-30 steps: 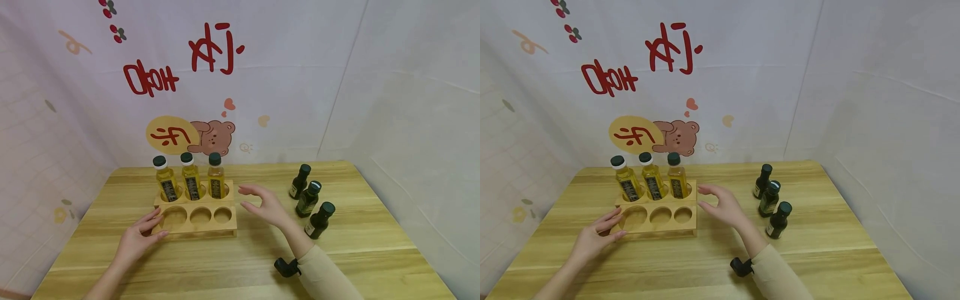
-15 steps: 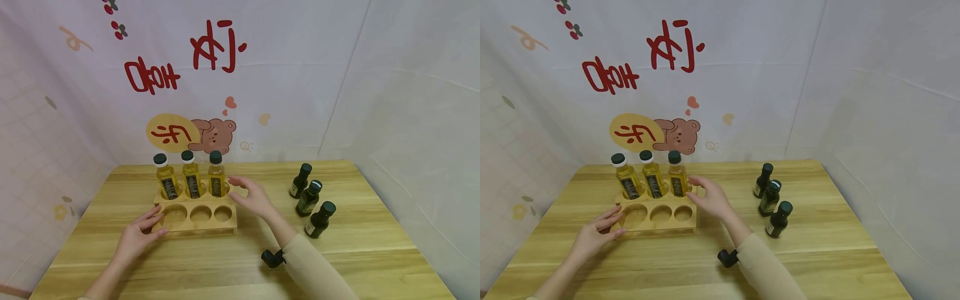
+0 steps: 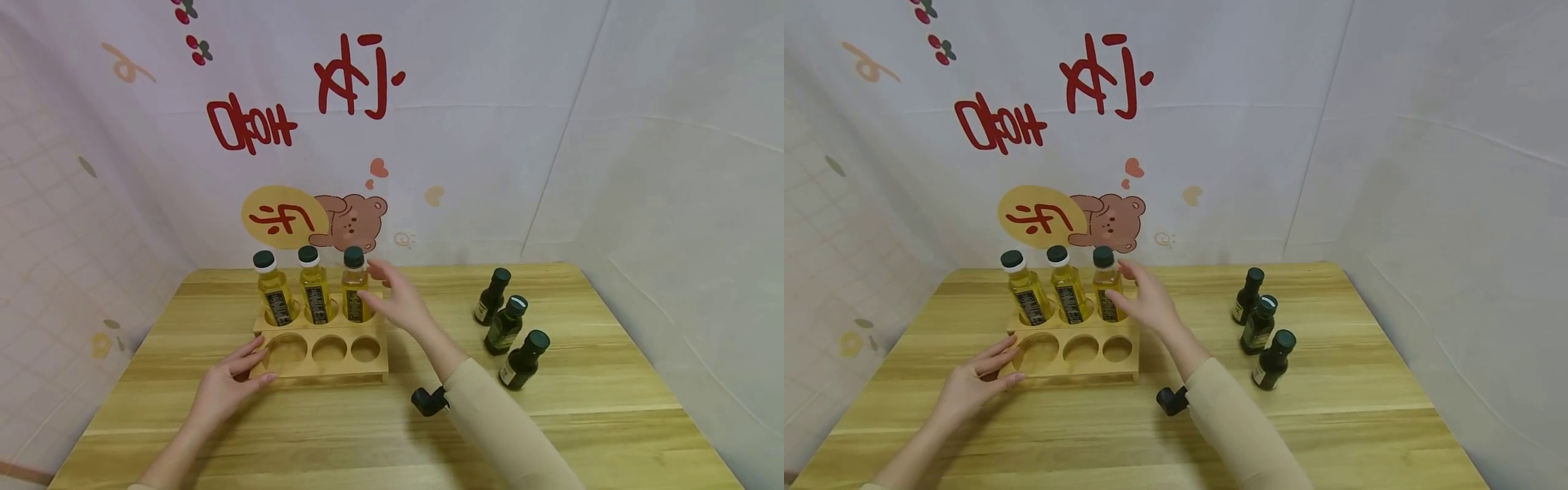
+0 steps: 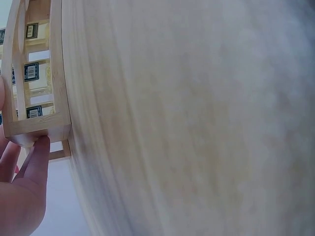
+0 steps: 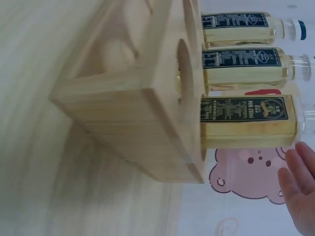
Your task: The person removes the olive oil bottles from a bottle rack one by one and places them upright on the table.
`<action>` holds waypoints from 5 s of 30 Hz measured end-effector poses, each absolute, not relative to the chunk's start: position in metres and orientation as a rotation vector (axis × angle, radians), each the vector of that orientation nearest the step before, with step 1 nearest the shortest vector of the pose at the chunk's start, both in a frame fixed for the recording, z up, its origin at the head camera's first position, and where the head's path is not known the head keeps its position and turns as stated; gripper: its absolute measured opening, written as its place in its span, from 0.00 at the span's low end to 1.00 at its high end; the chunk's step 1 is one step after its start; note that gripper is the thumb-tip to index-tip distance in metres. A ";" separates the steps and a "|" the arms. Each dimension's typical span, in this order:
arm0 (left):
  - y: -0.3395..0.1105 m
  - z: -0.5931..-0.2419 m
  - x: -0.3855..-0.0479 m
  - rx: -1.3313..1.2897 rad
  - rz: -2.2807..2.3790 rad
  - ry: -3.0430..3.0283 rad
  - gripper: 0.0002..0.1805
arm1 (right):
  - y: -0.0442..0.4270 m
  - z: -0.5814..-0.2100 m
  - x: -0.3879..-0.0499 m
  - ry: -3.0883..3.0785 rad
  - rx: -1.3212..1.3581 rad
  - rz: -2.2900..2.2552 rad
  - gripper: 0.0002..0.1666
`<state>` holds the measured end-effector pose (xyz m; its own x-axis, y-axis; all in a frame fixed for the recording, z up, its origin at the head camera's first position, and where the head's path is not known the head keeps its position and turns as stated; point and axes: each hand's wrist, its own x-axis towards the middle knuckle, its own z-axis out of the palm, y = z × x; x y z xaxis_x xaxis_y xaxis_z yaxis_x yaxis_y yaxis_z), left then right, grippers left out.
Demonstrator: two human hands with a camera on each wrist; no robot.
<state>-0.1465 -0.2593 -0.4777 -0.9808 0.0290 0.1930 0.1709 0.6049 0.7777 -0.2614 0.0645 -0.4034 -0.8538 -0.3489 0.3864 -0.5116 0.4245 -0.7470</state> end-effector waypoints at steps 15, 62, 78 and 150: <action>-0.258 -0.477 -0.146 -0.157 -1.369 -2.661 0.32 | 0.045 -0.384 -0.274 -2.462 0.647 1.601 0.39; -0.259 -0.477 -0.146 -0.137 -1.328 -2.699 0.33 | 0.036 -0.385 -0.266 -2.323 0.628 1.661 0.23; -0.259 -0.473 -0.146 -0.143 -1.350 -2.681 0.33 | 0.063 -0.359 -0.260 -2.110 0.731 1.718 0.25; -0.261 -0.479 -0.147 -0.127 -1.342 -2.685 0.33 | 0.176 -0.389 -0.273 -2.387 0.233 1.673 0.27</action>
<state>-0.1470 -0.2611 -0.4789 -0.9871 0.0141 0.1594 0.1359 0.5993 0.7889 -0.2726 0.1757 -0.3891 -0.9639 -0.0047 0.2664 -0.2520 0.3406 -0.9058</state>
